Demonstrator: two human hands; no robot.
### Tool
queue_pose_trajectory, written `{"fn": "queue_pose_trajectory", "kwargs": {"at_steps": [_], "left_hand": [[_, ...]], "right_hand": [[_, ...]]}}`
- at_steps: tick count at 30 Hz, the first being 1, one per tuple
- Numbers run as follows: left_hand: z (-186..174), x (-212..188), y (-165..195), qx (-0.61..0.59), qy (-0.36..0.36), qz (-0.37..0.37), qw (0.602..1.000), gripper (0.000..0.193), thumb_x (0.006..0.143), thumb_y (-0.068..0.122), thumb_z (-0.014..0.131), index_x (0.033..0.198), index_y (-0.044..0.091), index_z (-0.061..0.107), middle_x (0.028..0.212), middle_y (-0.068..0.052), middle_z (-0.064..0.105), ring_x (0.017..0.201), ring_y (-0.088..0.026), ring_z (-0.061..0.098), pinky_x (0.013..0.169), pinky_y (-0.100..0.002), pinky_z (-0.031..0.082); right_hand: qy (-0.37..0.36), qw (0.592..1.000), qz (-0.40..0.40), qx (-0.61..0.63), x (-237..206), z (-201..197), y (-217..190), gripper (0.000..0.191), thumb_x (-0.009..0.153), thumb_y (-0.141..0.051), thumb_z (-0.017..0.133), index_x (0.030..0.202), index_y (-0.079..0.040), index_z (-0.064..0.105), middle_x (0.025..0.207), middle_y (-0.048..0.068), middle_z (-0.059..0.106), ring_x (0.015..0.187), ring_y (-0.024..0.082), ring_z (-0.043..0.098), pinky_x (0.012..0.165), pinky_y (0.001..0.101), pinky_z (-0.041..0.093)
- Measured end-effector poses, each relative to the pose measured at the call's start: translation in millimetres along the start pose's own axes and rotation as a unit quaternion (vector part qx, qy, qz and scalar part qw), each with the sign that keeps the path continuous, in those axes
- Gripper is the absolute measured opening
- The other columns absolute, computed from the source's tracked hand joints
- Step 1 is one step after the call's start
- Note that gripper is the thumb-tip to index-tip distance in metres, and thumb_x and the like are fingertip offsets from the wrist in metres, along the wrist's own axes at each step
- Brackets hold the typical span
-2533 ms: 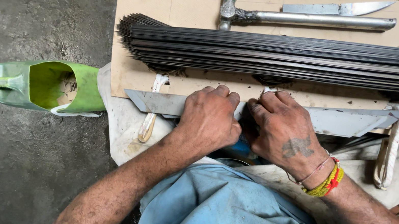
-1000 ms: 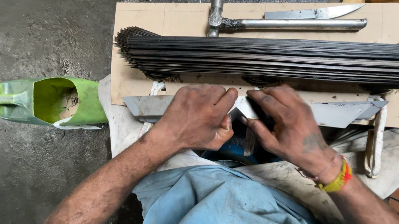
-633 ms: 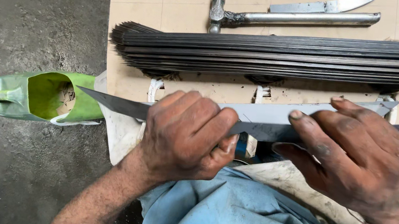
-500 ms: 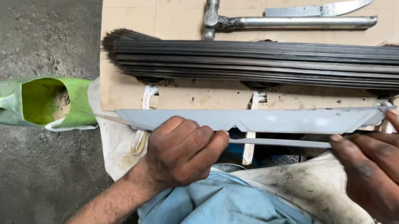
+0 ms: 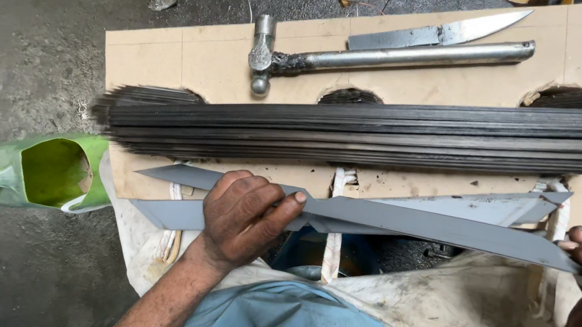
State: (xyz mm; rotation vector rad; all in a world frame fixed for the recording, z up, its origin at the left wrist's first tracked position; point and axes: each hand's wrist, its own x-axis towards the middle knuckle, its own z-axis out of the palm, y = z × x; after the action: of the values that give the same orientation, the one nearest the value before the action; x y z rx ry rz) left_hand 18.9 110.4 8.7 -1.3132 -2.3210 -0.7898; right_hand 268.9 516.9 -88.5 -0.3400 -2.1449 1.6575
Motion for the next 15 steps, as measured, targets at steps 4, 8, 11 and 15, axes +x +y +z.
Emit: {"fn": "queue_pose_trajectory", "kwargs": {"at_steps": [4,8,11,15], "left_hand": [[4,10,1,-0.02,-0.024,-0.01,0.999,0.029,0.097,0.006,0.072,0.124,0.013,0.065,0.102,-0.003,0.063,0.09,-0.019,0.067,0.08,-0.039,0.058],[10,19,6,-0.051,-0.05,-0.017,0.997,0.034,0.095,0.004,0.074,0.127,0.01,0.064,0.107,-0.005,0.066,0.095,-0.02,0.07,0.082,-0.04,0.059],[10,23,7,-0.048,-0.065,-0.017,0.997,0.036,0.093,0.003,0.074,0.127,0.009,0.065,0.107,-0.006,0.067,0.095,-0.021,0.07,0.082,-0.041,0.059],[1,21,1,-0.024,-0.078,-0.037,0.996,0.035,0.091,0.0,0.071,0.125,0.006,0.065,0.104,-0.008,0.069,0.094,-0.021,0.071,0.082,-0.041,0.059]], "right_hand": [[0.01,0.999,-0.026,0.04,19,16,-2,0.024,0.111,0.006,0.053,0.131,-0.003,0.064,0.128,0.011,0.065,0.129,0.028,0.066,0.12,0.0413,0.05],[0.032,0.999,-0.015,0.025,37,29,-23,0.029,0.103,0.014,0.053,0.126,0.001,0.064,0.124,0.014,0.066,0.119,0.03,0.07,0.112,0.0404,0.054],[0.03,0.996,0.038,-0.072,37,25,-30,0.033,0.092,0.016,0.053,0.122,0.002,0.058,0.123,0.021,0.067,0.11,0.031,0.07,0.096,0.0407,0.058],[0.008,0.997,0.066,0.025,16,0,2,0.024,0.107,0.007,0.048,0.125,-0.007,0.056,0.122,0.015,0.064,0.124,0.025,0.066,0.11,0.0401,0.052]]}}
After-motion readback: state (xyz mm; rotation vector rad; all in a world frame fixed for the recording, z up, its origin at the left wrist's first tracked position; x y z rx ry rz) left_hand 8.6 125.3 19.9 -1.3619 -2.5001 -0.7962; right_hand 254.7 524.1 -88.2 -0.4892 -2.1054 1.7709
